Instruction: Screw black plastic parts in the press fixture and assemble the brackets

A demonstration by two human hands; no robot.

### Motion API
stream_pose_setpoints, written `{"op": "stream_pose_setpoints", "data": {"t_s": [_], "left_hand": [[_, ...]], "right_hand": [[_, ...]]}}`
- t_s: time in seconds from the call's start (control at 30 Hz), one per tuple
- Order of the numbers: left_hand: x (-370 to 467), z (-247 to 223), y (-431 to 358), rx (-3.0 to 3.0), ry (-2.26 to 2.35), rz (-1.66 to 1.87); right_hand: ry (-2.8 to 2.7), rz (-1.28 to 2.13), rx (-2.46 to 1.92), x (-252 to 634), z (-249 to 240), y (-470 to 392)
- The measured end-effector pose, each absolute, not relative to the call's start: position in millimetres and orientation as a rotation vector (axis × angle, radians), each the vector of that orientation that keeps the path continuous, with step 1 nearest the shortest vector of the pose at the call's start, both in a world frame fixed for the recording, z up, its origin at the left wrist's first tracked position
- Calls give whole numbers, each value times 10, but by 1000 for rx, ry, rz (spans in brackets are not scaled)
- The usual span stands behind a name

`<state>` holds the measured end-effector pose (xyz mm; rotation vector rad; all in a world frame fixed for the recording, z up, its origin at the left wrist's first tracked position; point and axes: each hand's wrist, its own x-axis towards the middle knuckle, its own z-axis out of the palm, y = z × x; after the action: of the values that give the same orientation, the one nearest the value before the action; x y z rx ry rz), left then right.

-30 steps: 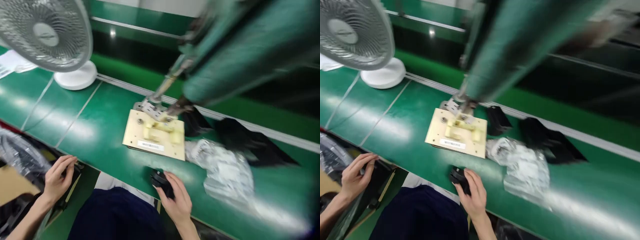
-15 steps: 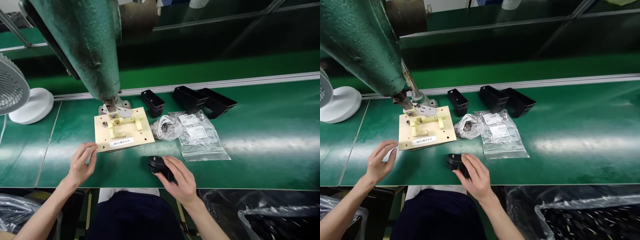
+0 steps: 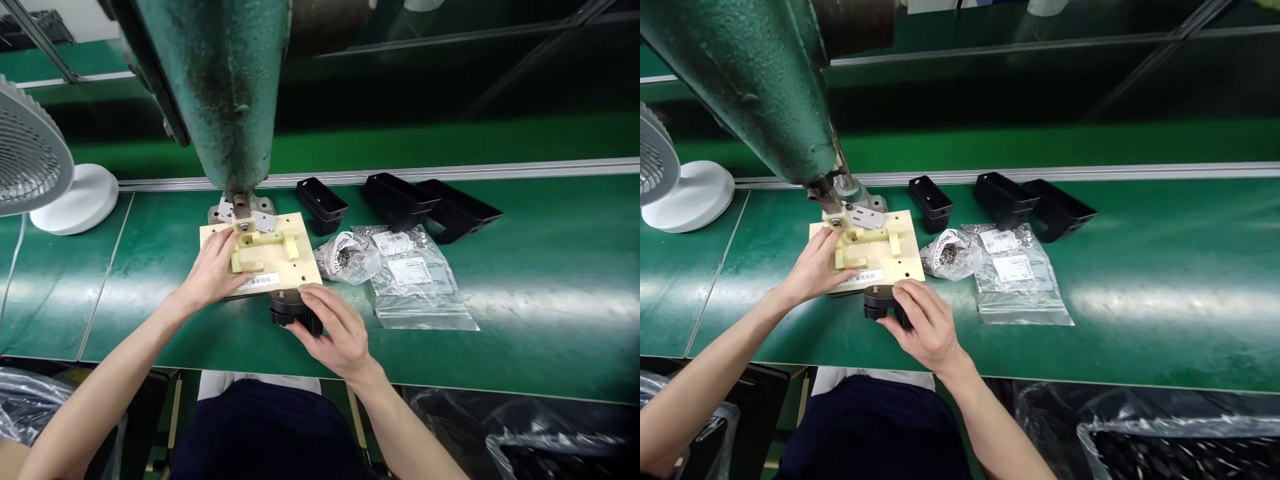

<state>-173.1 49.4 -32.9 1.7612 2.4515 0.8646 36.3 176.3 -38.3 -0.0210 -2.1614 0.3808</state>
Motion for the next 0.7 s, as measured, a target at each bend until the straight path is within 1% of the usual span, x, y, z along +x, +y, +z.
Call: {"op": "stream_pose_setpoints", "data": {"t_s": [0.07, 0.17, 0.33, 0.57, 0.7], "left_hand": [[-1785, -334, 573, 1723, 2380, 866], [-1847, -368, 610, 1689, 2304, 969], [-1907, -392, 613, 1687, 2193, 1086], [-1952, -338, 635, 1710, 2225, 987], [-1991, -321, 542, 1745, 2328, 872]], "right_hand": [[-2189, 397, -29, 397, -417, 1720], [-2229, 398, -67, 434, -419, 1709], [-2247, 328, -89, 518, -392, 1770], [-2256, 293, -195, 824, -416, 1763], [-2243, 332, -324, 1132, -555, 1803]]}}
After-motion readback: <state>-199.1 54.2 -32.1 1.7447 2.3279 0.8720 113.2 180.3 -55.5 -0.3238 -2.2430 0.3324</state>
